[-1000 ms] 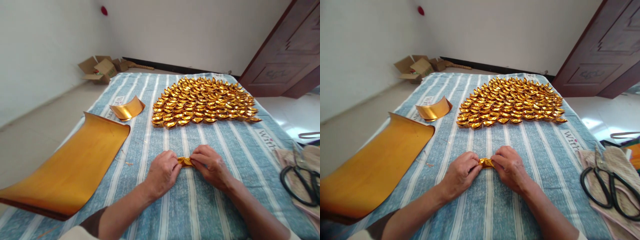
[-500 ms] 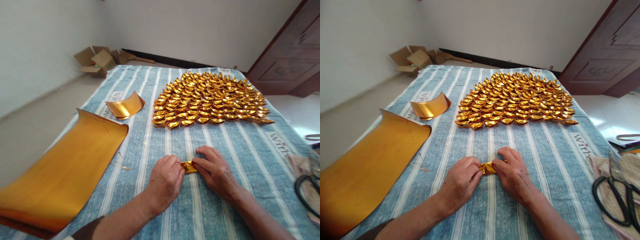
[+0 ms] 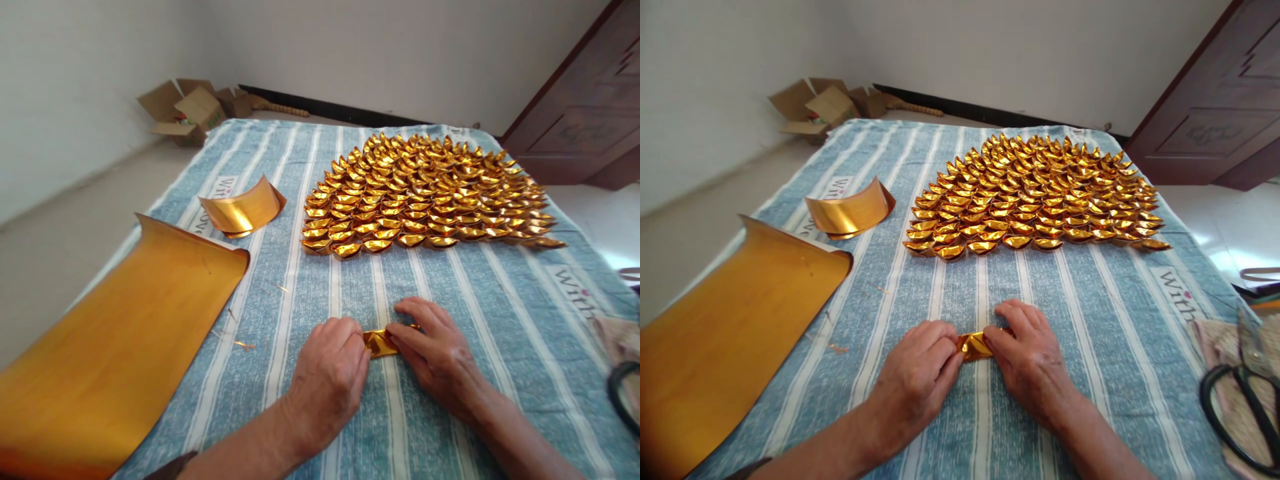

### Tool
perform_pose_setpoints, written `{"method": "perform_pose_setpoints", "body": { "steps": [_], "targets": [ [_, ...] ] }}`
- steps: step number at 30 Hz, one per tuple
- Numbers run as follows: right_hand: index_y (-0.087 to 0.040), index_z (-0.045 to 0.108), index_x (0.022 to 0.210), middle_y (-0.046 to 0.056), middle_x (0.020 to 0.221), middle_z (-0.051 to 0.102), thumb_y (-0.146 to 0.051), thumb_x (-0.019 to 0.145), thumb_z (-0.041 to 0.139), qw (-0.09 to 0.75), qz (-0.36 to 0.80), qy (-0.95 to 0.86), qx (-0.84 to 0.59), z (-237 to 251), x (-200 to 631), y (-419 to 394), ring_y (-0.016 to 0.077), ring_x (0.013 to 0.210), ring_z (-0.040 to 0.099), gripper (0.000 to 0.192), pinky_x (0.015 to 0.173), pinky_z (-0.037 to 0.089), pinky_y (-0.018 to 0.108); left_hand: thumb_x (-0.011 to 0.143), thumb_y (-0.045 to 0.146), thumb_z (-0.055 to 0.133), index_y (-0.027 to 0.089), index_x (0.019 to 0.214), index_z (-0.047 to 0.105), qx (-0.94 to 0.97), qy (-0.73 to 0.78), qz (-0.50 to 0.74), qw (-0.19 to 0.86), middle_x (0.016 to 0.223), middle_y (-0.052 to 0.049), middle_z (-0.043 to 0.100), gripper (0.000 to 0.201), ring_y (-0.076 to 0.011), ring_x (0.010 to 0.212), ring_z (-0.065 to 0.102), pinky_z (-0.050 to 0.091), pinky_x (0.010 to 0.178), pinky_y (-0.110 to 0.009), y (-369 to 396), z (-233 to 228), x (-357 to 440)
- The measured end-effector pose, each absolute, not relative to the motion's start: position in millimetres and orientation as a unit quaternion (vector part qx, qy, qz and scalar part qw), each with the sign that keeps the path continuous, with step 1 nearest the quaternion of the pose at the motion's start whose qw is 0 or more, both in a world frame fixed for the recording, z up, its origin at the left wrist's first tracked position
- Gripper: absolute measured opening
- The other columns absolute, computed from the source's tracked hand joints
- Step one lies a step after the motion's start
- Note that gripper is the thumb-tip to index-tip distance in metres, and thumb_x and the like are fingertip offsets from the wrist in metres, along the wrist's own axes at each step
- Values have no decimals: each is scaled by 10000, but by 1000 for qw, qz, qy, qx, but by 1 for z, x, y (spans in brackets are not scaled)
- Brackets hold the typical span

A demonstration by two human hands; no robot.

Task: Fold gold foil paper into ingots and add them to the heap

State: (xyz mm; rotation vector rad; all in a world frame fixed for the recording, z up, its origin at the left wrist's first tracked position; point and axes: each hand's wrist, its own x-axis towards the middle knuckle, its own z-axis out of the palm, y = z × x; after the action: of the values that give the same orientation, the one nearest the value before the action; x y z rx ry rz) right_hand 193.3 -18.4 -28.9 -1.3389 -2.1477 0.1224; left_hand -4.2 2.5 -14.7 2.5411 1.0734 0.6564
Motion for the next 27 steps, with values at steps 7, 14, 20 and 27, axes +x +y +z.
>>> {"method": "perform_pose_setpoints", "body": {
  "steps": [7, 14, 20, 27],
  "targets": [
    [-183, 653, 917, 112, 1091, 571, -121, 897, 511, 297, 43, -809, -504, -31, 193, -19, 276, 1074, 514, 157, 864, 467, 443, 901, 94, 443, 144, 725, 521, 889, 373, 223, 147, 749, -56, 540, 199, -196, 722, 497, 476, 629, -377, 3, -15, -5],
    [-186, 652, 913, 106, 1085, 576, -129, 906, 505, 298, 41, -806, -509, -30, 192, -19, 271, 1068, 521, 158, 862, 470, 442, 911, 95, 430, 143, 737, 522, 886, 376, 226, 153, 761, -55, 539, 202, -193, 734, 498, 477, 641, -375, 2, -16, -5],
    [-190, 666, 902, 106, 1069, 590, -134, 903, 514, 300, 34, -806, -508, -31, 192, -18, 266, 1058, 530, 162, 856, 476, 433, 923, 101, 415, 145, 751, 537, 884, 379, 226, 155, 764, -55, 541, 216, -190, 746, 497, 478, 657, -371, 1, -16, -5],
    [-204, 682, 888, 100, 1049, 603, -140, 908, 501, 296, 33, -805, -513, -29, 192, -18, 261, 1055, 537, 193, 854, 479, 424, 917, 101, 420, 149, 768, 550, 887, 382, 212, 152, 778, -55, 544, 203, -195, 743, 491, 469, 652, -369, 2, -16, -5]
  ]
}}
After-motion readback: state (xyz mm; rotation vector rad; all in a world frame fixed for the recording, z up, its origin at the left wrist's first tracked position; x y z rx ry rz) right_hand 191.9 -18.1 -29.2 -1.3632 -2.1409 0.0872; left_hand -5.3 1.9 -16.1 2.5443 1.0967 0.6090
